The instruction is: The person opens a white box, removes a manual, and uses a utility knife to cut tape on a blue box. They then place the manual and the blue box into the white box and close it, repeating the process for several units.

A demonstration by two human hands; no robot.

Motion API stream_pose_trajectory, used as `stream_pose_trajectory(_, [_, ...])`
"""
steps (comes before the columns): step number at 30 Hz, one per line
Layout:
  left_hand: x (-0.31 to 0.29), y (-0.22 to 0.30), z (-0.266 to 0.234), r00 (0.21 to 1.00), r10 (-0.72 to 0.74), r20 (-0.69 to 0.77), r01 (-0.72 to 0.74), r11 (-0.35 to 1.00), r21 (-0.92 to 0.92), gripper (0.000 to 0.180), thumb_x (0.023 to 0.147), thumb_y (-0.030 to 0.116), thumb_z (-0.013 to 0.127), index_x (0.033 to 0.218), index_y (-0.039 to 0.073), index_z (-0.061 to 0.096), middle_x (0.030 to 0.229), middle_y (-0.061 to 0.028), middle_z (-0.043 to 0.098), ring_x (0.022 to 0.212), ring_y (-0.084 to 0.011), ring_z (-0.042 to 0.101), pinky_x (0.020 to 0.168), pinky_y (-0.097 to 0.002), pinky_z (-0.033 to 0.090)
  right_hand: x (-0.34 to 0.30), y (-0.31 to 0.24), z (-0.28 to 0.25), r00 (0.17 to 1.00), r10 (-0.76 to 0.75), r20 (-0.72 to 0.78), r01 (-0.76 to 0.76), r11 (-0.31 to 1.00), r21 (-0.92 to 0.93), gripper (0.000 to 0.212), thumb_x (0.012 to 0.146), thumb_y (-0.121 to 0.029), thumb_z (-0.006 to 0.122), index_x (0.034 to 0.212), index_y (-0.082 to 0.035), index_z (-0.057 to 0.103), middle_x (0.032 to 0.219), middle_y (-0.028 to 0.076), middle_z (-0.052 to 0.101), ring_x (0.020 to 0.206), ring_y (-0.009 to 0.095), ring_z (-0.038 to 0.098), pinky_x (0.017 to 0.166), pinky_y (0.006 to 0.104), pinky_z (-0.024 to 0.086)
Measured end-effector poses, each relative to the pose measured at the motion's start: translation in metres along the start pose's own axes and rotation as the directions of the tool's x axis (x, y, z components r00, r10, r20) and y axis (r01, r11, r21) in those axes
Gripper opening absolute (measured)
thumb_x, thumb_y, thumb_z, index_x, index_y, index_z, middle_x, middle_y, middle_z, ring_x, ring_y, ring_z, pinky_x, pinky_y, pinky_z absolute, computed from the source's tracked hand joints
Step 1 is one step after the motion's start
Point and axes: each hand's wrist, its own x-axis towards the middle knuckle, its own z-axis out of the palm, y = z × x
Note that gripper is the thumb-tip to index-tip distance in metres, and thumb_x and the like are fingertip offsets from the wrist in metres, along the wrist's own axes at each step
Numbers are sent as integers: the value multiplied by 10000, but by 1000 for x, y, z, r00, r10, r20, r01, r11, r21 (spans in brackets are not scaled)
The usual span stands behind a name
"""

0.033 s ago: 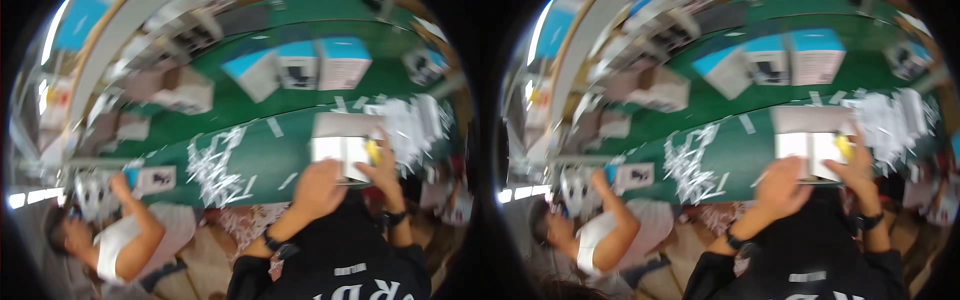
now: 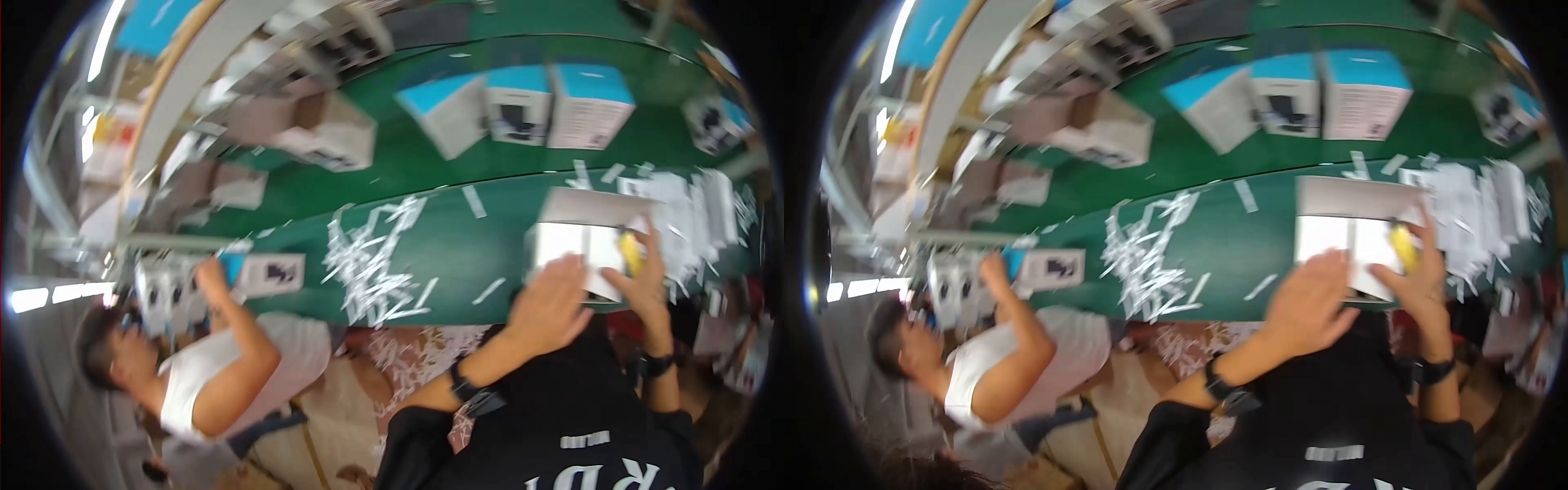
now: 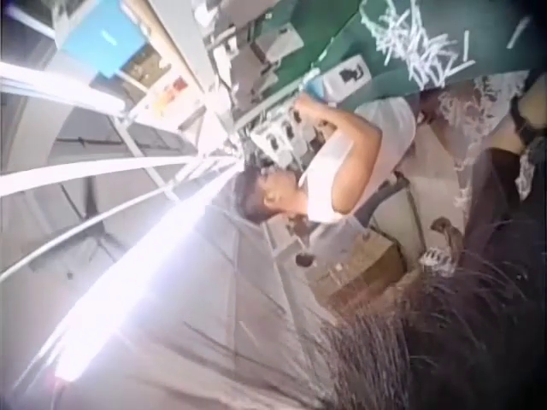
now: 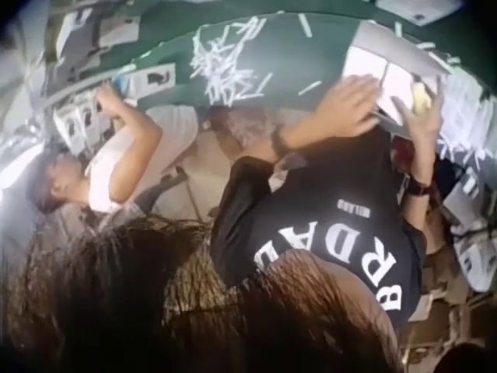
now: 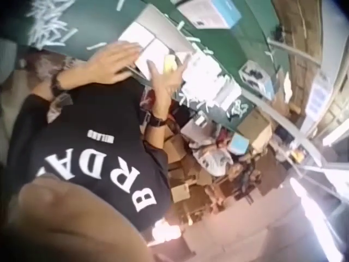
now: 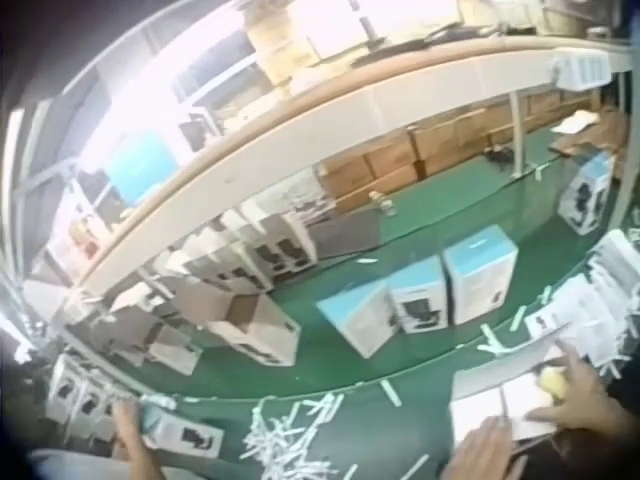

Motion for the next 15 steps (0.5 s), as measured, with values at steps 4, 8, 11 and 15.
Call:
stream_pose_trajectory(4, [1, 18, 9, 982, -50, 181, 13, 980, 197, 751, 878, 355, 675, 1435, -103, 465, 1539, -322, 384, 1440, -446, 377, 1214, -502, 269, 1, 13, 9, 971, -235, -51, 240, 951, 195, 869, 768, -73, 825, 1527, -65, 402, 1224, 154, 647, 1044, 228, 650, 883, 331, 534])
stream_pose_trajectory(8, [-1, 12, 7, 961, -60, 269, -25, 953, 302, 733, 925, 391, 629, 1448, -90, 449, 1595, -320, 295, 1468, -453, 334, 1227, -485, 245, 18, 90, -12, 984, 21, -180, 36, 950, 310, 490, 908, -72, 707, 1370, -5, 558, 1061, 58, 655, 792, 77, 576, 712, 204, 469])
stream_pose_trajectory(11, [-1, 6, 9, 961, -40, 275, -51, 948, 314, 736, 918, 386, 637, 1449, -87, 448, 1591, -319, 302, 1476, -450, 322, 1230, -487, 238, 28, 70, -31, 970, -25, -242, 110, 932, 345, 347, 965, -146, 662, 1275, -2, 604, 996, 40, 662, 732, 50, 528, 653, 186, 414])
stream_pose_trajectory(15, [-1, 2, -1, 964, -45, 262, -14, 975, 220, 739, 902, 375, 656, 1441, -88, 453, 1578, -321, 320, 1476, -449, 319, 1232, -490, 236, 59, -11, -44, 995, -47, -86, 87, 818, 569, 280, 978, -209, 644, 1165, -1, 640, 939, 40, 672, 705, 60, 525, 632, 180, 386])
